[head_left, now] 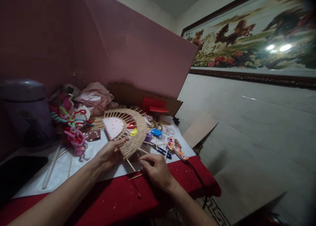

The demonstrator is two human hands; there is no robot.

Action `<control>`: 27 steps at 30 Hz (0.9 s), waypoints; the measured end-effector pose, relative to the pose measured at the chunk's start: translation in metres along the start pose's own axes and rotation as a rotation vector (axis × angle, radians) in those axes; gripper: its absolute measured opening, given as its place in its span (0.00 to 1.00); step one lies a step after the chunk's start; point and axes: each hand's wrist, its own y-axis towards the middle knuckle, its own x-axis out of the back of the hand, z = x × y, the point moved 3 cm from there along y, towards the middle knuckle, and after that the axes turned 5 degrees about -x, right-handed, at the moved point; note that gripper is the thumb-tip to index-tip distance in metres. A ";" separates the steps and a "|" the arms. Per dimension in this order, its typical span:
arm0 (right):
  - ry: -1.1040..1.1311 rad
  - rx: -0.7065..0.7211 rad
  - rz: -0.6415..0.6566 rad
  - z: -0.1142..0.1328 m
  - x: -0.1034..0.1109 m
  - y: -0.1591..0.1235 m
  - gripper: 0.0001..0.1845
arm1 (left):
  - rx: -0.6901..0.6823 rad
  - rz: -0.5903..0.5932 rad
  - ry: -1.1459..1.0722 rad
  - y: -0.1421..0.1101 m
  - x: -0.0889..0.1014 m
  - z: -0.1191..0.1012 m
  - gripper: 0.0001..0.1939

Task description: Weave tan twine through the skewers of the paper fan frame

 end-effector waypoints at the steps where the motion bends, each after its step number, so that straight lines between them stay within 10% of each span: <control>1: -0.002 0.009 -0.011 0.000 -0.001 -0.003 0.08 | 0.010 -0.007 0.018 0.001 0.001 0.001 0.06; 11: 0.191 -0.135 -0.049 -0.014 0.001 -0.018 0.11 | 0.134 0.054 0.317 -0.003 0.007 0.004 0.07; 16: 0.132 -0.093 -0.078 -0.015 0.003 -0.021 0.10 | 0.026 -0.061 1.115 -0.011 0.013 -0.018 0.27; 20: 0.131 -0.068 -0.065 -0.012 0.003 -0.021 0.10 | -0.437 -0.232 1.860 -0.032 -0.004 -0.036 0.21; 27: 0.083 0.026 -0.073 -0.007 0.005 -0.022 0.09 | -0.773 0.312 1.692 -0.057 -0.044 0.014 0.11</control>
